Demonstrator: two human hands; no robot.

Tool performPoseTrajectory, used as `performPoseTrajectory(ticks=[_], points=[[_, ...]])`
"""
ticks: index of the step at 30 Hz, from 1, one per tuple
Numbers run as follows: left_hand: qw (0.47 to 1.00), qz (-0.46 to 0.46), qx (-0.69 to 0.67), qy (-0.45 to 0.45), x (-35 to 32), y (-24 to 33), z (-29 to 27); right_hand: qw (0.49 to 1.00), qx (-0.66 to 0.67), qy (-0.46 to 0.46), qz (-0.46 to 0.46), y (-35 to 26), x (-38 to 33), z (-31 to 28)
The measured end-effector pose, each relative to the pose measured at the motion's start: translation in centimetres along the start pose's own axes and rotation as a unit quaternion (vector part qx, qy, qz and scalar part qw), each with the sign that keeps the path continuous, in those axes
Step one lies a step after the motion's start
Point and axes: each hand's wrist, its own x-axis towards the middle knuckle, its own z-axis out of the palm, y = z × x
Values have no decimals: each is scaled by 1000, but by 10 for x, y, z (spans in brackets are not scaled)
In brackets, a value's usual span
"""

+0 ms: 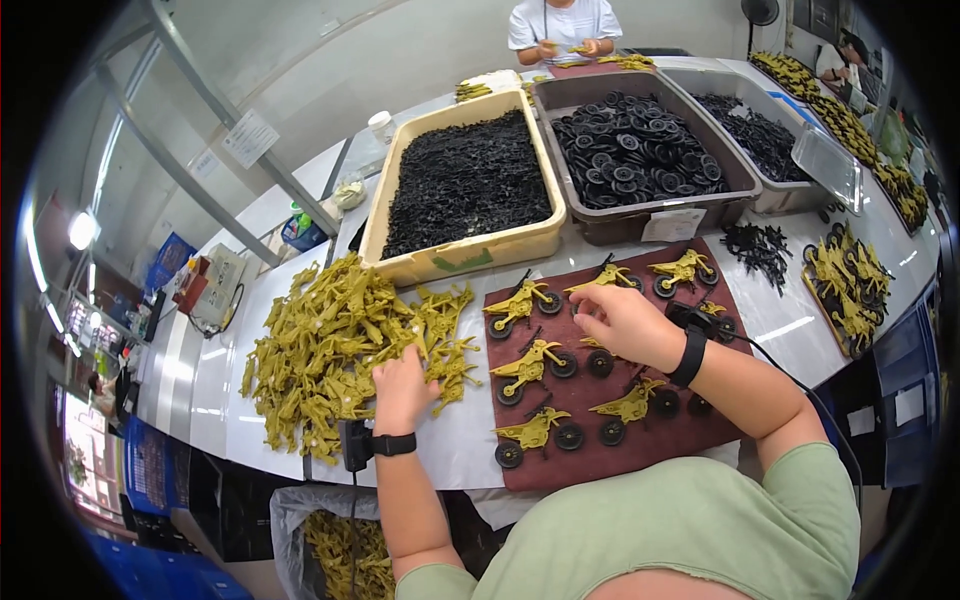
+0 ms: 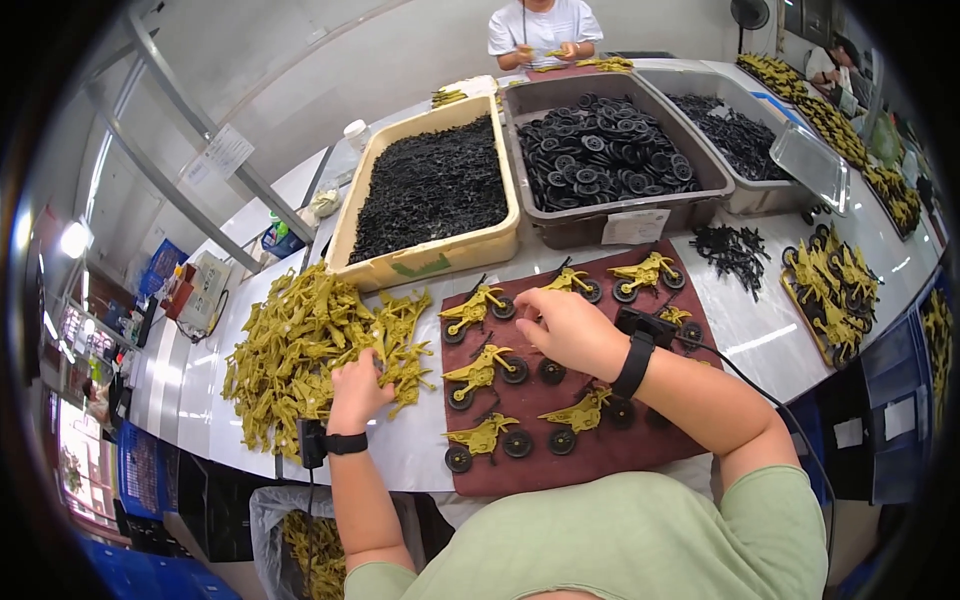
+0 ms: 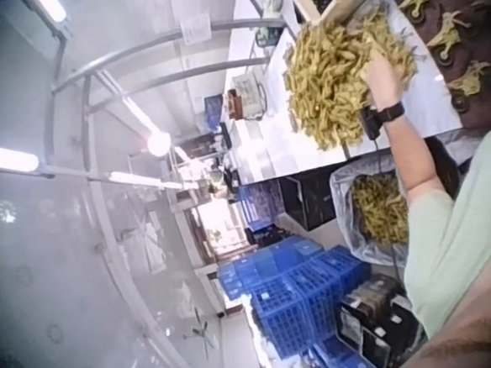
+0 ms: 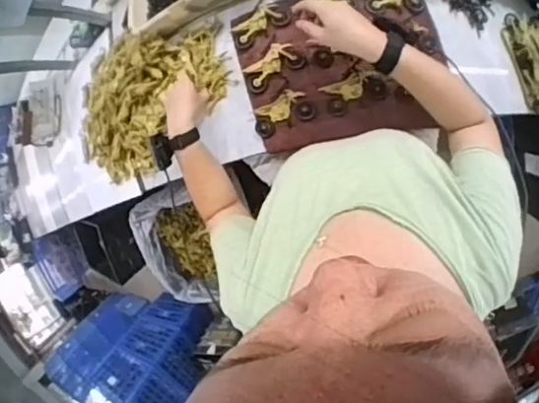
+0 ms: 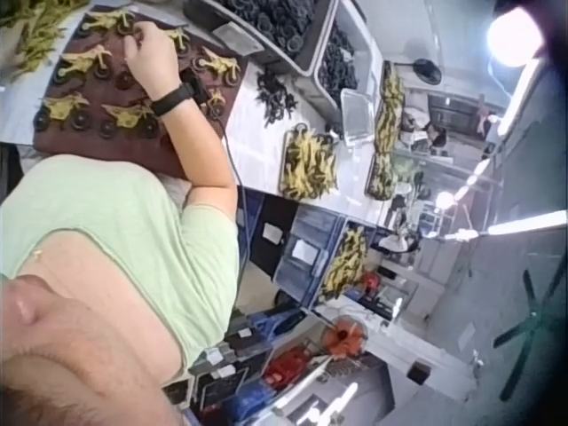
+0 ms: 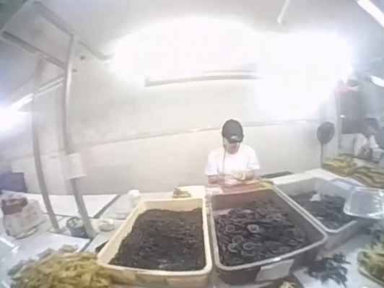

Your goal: Assembling small toy motorcycles by attaching wheels and other plastic components to a frame.

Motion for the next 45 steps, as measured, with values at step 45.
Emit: performPoseTrajectory(ticks=[45], points=[[936, 291, -176, 88, 14, 224, -1, 997, 35, 22, 62, 66, -50, -32]])
